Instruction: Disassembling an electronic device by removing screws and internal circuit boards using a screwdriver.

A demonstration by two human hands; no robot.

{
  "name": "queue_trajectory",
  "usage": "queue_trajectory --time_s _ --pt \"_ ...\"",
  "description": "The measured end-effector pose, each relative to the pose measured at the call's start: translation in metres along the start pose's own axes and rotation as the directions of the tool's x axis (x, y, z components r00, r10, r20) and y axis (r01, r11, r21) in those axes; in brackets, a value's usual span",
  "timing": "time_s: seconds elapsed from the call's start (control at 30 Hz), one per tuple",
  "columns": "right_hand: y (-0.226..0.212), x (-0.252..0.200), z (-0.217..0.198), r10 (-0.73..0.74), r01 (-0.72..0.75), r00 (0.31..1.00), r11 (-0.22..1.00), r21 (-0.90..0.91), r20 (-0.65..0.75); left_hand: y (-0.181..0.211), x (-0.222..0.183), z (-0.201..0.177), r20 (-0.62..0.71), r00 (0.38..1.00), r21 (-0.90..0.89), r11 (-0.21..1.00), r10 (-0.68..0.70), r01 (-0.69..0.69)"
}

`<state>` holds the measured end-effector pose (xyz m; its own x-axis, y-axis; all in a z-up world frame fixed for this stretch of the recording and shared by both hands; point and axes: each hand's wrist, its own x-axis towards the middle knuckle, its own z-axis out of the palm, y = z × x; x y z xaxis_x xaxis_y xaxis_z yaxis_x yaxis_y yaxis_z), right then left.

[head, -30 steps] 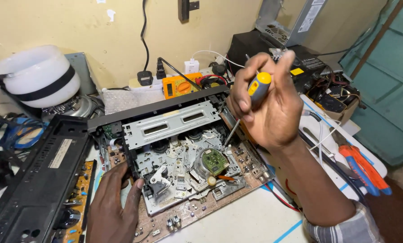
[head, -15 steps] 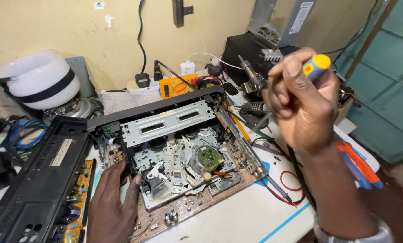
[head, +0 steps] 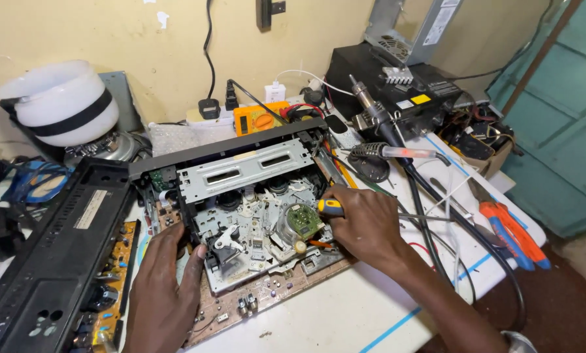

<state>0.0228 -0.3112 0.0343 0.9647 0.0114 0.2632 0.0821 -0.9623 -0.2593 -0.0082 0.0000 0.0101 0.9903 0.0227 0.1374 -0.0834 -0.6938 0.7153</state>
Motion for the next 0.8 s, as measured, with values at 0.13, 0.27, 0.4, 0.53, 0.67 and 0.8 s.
queue_trajectory --time_s 0.13,0.27,0.4,0.53,0.67,0.8 --pt "0.012 0.003 0.011 0.011 -0.002 0.998 0.988 0.155 -0.061 0.001 0.003 0.002 -0.002 0.998 0.022 0.998 -0.056 0.056" --pt "0.009 0.002 0.01 0.025 -0.013 0.996 0.988 0.152 -0.08 -0.003 0.0 0.003 -0.019 1.0 -0.041 0.999 0.009 -0.009" --pt "0.014 -0.003 0.021 0.001 0.012 0.994 0.993 0.116 -0.113 -0.007 0.002 0.006 -0.016 1.0 -0.023 1.0 0.016 -0.016" --pt "0.002 -0.002 0.009 0.039 -0.038 0.998 0.999 0.022 -0.04 -0.013 0.003 0.009 -0.024 1.0 -0.031 0.999 0.006 -0.007" --pt "-0.005 0.005 0.005 0.115 -0.083 0.981 0.977 -0.197 0.158 -0.016 0.004 0.01 -0.035 0.999 -0.021 1.0 0.01 -0.011" --pt "0.016 0.001 0.026 0.058 -0.058 0.998 0.996 -0.066 0.005 -0.011 0.003 0.01 -0.057 0.998 0.045 0.999 0.009 -0.006"
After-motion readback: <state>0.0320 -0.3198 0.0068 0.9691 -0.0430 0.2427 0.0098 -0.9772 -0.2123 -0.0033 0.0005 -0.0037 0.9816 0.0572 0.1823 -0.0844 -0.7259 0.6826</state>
